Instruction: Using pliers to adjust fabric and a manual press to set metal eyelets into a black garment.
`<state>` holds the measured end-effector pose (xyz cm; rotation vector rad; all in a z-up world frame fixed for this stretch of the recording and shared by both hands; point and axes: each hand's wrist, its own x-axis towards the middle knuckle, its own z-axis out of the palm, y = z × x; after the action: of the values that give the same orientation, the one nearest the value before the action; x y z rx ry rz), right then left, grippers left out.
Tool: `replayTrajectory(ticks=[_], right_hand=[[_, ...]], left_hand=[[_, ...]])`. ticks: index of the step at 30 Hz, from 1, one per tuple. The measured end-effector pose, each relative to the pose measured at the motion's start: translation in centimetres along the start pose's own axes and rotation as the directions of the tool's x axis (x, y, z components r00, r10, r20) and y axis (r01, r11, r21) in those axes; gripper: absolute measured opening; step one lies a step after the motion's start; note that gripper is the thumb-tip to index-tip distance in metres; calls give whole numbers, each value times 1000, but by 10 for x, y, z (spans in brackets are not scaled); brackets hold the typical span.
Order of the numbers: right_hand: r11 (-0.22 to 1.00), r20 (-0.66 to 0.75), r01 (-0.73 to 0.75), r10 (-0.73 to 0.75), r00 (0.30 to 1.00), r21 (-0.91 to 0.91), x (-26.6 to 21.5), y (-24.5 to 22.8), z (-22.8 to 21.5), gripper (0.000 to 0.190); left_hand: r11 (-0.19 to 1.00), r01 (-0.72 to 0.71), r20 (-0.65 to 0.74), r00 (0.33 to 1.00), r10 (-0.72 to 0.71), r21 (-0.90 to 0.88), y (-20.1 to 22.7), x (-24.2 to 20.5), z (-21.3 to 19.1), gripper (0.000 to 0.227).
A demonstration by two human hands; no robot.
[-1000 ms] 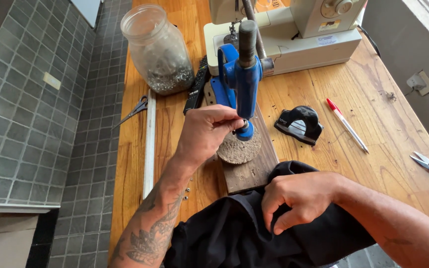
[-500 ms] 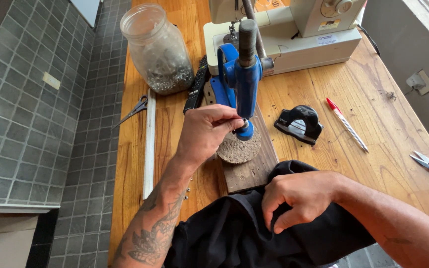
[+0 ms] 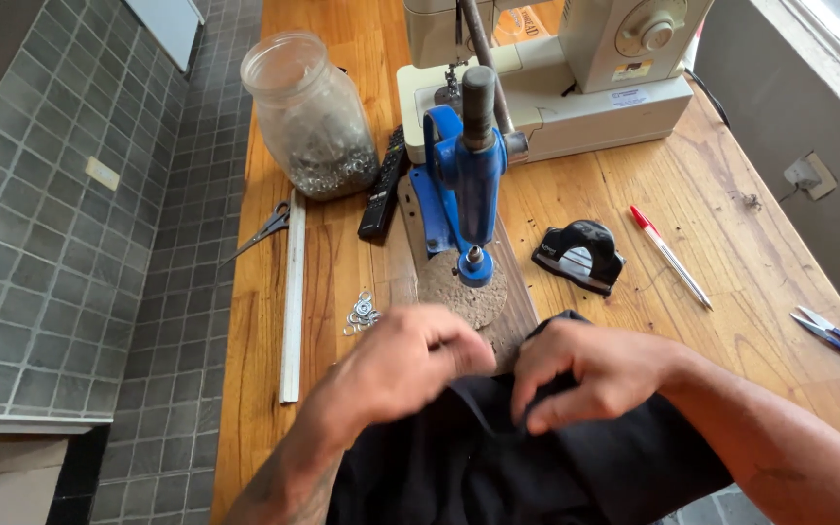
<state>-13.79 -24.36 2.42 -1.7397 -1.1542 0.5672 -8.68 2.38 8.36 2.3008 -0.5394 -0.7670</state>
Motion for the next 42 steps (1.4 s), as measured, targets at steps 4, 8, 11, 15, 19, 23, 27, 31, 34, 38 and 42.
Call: replayTrajectory(ticks=[4, 8, 11, 15, 19, 23, 27, 31, 34, 38, 42], right_hand=[[978, -384, -193, 207, 900, 74, -10, 6, -5, 30], [927, -661, -260, 376, 650, 271, -14, 23, -7, 23], [964, -761, -163, 264, 592, 208, -15, 49, -8, 18], [912, -765, -200, 409, 497, 358, 0, 34, -5, 17], [891, -752, -261, 454, 478, 372, 20, 16, -10, 18], [840, -758, -257, 541, 363, 477, 33, 3, -13, 17], [796, -738, -124, 598, 313, 593, 50, 11, -25, 11], [757, -714, -5, 618, 329, 653, 62, 22, -32, 8], [727, -694, 39, 636, 337, 685, 64, 38, -34, 7], [716, -683, 45, 644, 343, 697, 53, 64, -37, 6], [697, -675, 84, 648, 352, 712, 56, 60, -36, 8]], left_hand=[[973, -220, 46, 974, 223, -65, -19, -4, 13, 39], [957, -209, -57, 978, 202, -201, -20, -9, 17, 21], [932, -249, -231, 954, 190, -262, -22, -1, 23, 22], [914, -235, -298, 945, 136, -330, -44, 25, 40, 23], [869, -270, -384, 917, 102, -415, -49, 45, 44, 22], [897, -252, -449, 891, 69, -363, -39, 55, 32, 20], [884, -223, -447, 895, 19, -411, -37, 66, 28, 23], [873, -199, -440, 898, -20, -446, -40, 74, 27, 24], [847, -208, -441, 897, -34, -489, -37, 74, 27, 24], [814, -212, -434, 899, -55, -542, -37, 81, 32, 26], [805, -204, -416, 907, -58, -558, -47, 95, 35, 27]])
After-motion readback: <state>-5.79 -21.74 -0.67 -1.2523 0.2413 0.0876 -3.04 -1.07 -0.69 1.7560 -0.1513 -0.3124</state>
